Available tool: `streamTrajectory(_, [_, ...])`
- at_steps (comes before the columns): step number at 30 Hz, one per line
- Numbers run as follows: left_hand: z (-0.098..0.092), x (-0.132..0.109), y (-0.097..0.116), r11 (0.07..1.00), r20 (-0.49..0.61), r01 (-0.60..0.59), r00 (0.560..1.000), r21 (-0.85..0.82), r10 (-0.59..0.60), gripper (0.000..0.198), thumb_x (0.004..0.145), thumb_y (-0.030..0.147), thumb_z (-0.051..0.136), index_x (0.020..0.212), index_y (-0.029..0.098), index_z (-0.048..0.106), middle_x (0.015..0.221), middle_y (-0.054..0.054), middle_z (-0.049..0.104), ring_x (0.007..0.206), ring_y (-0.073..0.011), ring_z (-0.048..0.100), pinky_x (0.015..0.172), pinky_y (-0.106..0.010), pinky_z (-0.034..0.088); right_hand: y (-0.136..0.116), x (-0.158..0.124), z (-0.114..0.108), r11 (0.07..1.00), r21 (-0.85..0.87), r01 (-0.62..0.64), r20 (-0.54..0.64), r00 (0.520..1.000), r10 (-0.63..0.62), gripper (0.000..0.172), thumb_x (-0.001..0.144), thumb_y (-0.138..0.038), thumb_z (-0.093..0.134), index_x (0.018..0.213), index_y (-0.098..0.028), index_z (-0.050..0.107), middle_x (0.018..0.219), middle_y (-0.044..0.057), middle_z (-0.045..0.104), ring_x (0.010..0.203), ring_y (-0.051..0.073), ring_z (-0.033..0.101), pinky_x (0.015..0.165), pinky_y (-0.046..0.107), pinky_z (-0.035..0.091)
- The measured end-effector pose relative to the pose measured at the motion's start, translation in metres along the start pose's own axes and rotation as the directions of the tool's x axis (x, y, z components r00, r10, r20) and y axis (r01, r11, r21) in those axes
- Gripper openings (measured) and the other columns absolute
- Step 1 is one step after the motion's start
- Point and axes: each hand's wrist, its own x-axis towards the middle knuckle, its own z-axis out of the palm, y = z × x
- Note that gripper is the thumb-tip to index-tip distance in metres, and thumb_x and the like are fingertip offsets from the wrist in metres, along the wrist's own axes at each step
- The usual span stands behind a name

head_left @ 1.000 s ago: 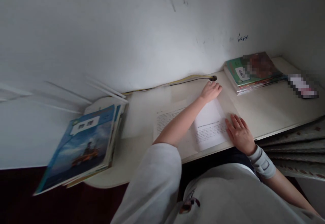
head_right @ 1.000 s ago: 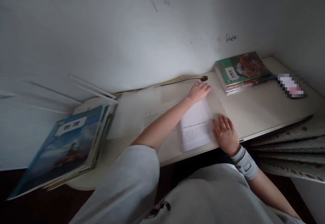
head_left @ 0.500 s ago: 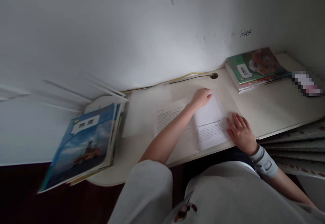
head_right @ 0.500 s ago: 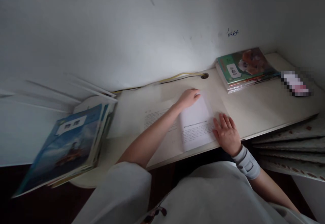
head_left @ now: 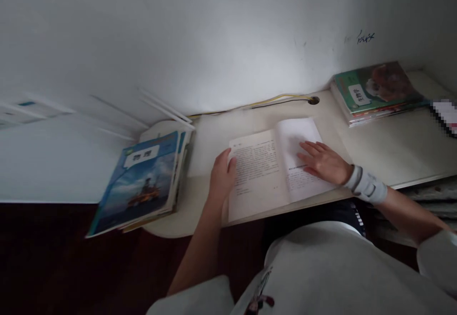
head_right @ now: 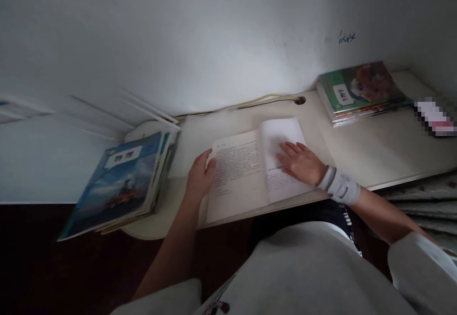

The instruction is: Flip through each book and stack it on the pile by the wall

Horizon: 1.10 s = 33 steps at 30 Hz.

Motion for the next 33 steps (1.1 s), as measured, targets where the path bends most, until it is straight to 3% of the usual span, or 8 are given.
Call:
streamTrajectory(3, [-0.003,-0.031,-0.010,0.980,-0.025,0.169,0.985,-0.106,-0.172,0.047,0.090,0.039,0.040,0.131,0.016,0.049,0.129,-0.015,0.058,0.118,-0.0250,0.056,0.103,-0.045,0.043,0.000,0.042,0.002,0.975,0.071,0.208,0.013,0.978,-0.210,0.048,0.093,-0.042,0.048,0.133,-0.015,0.052,0.146,0.017,0.041,0.133,0.029,0.041,0.105,0.046,0.036])
streamTrajectory(8, [0.005,-0.046,0.000,0.965,-0.028,0.195,0.979,-0.176,-0.203,0.049,0.092,0.041,0.039,0.135,0.018,0.044,0.131,-0.015,0.056,0.120,-0.0240,0.055,0.106,-0.045,0.040,-0.001,0.082,0.017,0.938,0.107,0.331,0.054,0.940,-0.337,0.052,0.089,-0.054,0.049,0.125,-0.017,0.059,0.140,0.015,0.050,0.135,0.032,0.036,0.108,0.057,0.025])
streamTrajectory(11, [0.007,-0.047,-0.001,0.948,-0.056,0.208,0.972,-0.239,-0.227,0.052,0.093,0.042,0.039,0.141,0.023,0.035,0.135,-0.014,0.054,0.121,-0.0226,0.055,0.105,-0.044,0.042,0.005,0.082,0.027,0.945,0.136,0.298,0.078,0.948,-0.310,0.055,0.088,-0.055,0.050,0.124,-0.015,0.058,0.136,0.015,0.054,0.134,0.032,0.038,0.108,0.058,0.025])
streamTrajectory(14, [0.007,-0.049,-0.006,0.921,-0.067,0.210,0.967,-0.329,-0.244,0.056,0.095,0.044,0.035,0.146,0.025,0.022,0.143,-0.015,0.046,0.123,-0.0206,0.054,0.104,-0.041,0.042,0.011,0.073,0.036,0.951,0.165,0.262,0.069,0.959,-0.276,0.060,0.089,-0.055,0.048,0.132,-0.013,0.051,0.141,0.017,0.048,0.136,0.031,0.035,0.106,0.056,0.030])
streamTrajectory(17, [0.007,-0.050,-0.007,0.927,-0.041,0.234,0.966,-0.294,-0.257,0.061,0.095,0.047,0.034,0.149,0.025,0.017,0.141,-0.015,0.048,0.122,-0.0218,0.054,0.104,-0.042,0.042,0.012,0.066,0.043,0.957,0.158,0.245,0.053,0.965,-0.256,0.062,0.091,-0.055,0.044,0.136,-0.012,0.047,0.145,0.017,0.043,0.138,0.030,0.032,0.108,0.055,0.028])
streamTrajectory(22, [0.007,-0.050,-0.005,0.971,-0.047,0.205,0.976,-0.122,-0.212,0.064,0.093,0.048,0.035,0.150,0.023,0.018,0.135,-0.015,0.054,0.122,-0.0262,0.055,0.102,-0.045,0.044,0.011,0.066,0.045,0.960,0.134,0.247,0.053,0.965,-0.256,0.061,0.091,-0.055,0.043,0.135,-0.013,0.047,0.144,0.016,0.044,0.138,0.030,0.031,0.109,0.054,0.027])
streamTrajectory(28, [0.007,-0.047,-0.013,0.984,-0.022,0.162,0.986,-0.078,-0.164,0.065,0.093,0.046,0.033,0.149,0.016,0.020,0.131,-0.019,0.057,0.119,-0.0286,0.057,0.099,-0.047,0.045,0.014,0.068,0.037,0.958,0.125,0.257,0.072,0.961,-0.267,0.062,0.090,-0.057,0.043,0.132,-0.012,0.049,0.143,0.016,0.045,0.136,0.031,0.033,0.106,0.055,0.031])
streamTrajectory(33, [0.007,-0.046,-0.011,0.990,-0.009,0.137,0.990,-0.013,-0.137,0.063,0.093,0.047,0.029,0.144,0.011,0.032,0.124,-0.018,0.061,0.114,-0.0304,0.060,0.096,-0.048,0.046,0.024,0.064,0.026,0.957,0.135,0.256,0.096,0.958,-0.270,0.057,0.091,-0.054,0.045,0.126,-0.011,0.053,0.138,0.017,0.049,0.135,0.034,0.034,0.104,0.055,0.033])
